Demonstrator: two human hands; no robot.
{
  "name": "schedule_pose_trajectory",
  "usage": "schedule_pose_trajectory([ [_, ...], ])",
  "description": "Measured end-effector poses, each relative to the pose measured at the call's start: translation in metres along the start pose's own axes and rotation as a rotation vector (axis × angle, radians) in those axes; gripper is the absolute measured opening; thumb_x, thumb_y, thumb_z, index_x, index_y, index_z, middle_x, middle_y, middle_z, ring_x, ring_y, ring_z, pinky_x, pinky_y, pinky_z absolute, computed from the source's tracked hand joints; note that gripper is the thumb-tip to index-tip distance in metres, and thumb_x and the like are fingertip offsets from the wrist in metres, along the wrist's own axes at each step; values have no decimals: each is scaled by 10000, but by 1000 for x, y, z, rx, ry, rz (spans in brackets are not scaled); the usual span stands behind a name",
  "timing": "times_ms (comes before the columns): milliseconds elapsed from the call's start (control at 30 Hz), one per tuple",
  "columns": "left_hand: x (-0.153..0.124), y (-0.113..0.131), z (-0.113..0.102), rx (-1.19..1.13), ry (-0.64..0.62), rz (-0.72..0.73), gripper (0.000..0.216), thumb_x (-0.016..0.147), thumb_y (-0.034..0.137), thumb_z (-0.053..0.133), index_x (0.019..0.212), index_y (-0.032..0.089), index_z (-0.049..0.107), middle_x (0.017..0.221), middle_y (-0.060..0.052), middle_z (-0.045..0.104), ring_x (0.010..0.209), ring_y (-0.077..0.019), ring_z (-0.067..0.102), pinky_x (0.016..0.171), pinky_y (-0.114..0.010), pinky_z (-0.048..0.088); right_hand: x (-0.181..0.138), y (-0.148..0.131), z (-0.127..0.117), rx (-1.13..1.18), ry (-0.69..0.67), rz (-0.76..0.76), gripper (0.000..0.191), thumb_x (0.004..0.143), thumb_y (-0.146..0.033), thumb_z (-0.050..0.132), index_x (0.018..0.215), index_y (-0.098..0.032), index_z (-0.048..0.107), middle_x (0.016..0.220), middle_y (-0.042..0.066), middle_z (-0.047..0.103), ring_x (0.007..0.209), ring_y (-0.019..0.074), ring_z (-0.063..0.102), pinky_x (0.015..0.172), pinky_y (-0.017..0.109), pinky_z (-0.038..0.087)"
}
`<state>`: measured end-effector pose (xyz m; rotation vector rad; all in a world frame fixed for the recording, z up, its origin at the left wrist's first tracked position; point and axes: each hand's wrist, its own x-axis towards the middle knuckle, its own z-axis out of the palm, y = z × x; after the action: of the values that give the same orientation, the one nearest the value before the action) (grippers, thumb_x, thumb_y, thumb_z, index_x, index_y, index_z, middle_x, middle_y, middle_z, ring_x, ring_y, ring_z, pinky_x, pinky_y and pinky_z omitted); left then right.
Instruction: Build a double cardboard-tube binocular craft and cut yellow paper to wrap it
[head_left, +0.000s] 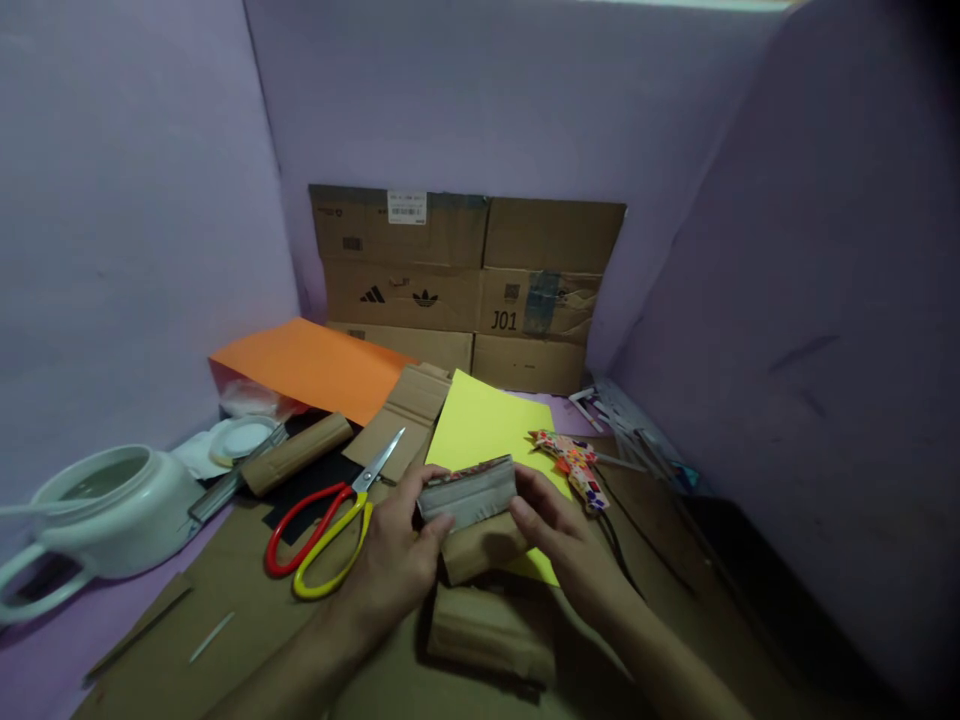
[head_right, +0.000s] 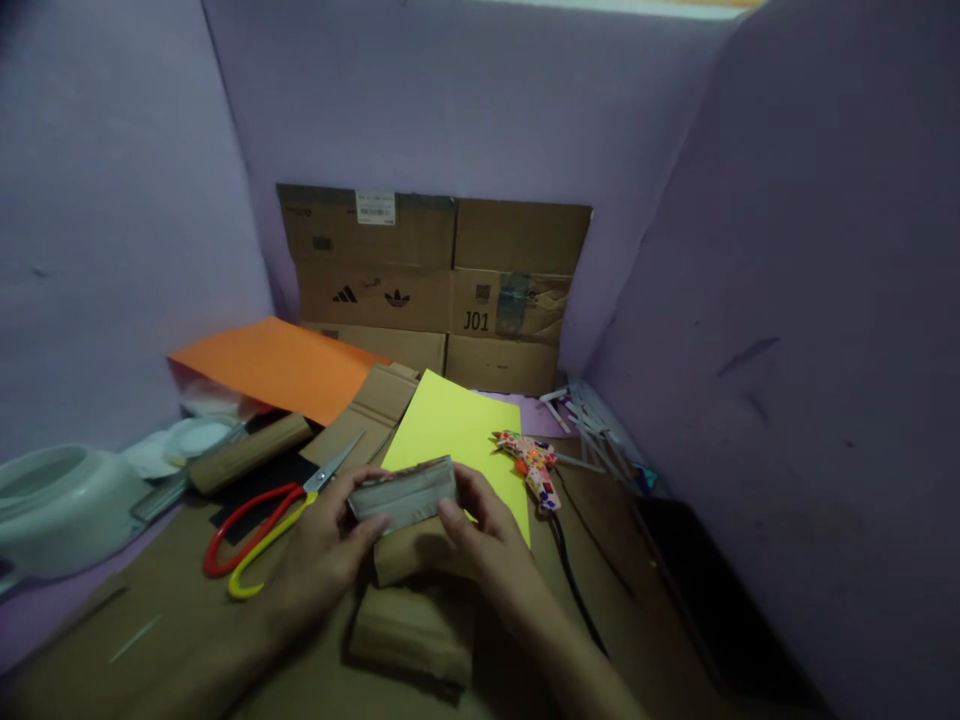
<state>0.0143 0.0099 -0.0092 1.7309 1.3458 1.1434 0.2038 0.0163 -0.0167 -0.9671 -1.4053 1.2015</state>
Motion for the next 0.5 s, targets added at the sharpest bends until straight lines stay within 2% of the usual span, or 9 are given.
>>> schedule_pose_trajectory([
  [133, -7, -2, 1, 112, 14, 64, 535, 807, 217, 481, 1326, 215, 349, 1249, -106, 564, 1121, -261, 549, 933, -419, 437, -6, -6, 12, 9, 2, -8, 275, 824, -420, 581, 1014, -221, 588, 1023, 48, 675, 958, 225, 614, 842, 332, 492],
  [300, -12, -6, 1, 163, -22, 125, 679, 867, 239, 432, 1454, 208, 91, 1254, -137, 544, 1139, -266, 543, 932, -422, 439, -10, -1, 15, -67, 9, -29, 194, 866, -386, 521, 937, -222, 596, 932, 17, 670, 895, 206, 600, 803, 288, 486],
  [433, -14, -3, 3, 107, 7, 105, 693, 872, 261, 429, 1462, 195, 71, 1243, -142, 550, 1120, -266, 559, 938, -424, 428, -11, 2, 17, -112, 44, -72, 188, 871, -375, 515, 948, -227, 601, 912, 13, 667, 871, 205, 597, 798, 284, 480],
  [500, -13, -2, 4, 35, 32, 62, 692, 862, 285, 456, 1457, 182, 116, 1290, -143, 531, 1152, -269, 541, 964, -415, 413, -12, 2, 18, -107, 61, -71, 200, 873, -385, 505, 940, -224, 601, 900, 18, 672, 852, 209, 604, 778, 287, 489],
])
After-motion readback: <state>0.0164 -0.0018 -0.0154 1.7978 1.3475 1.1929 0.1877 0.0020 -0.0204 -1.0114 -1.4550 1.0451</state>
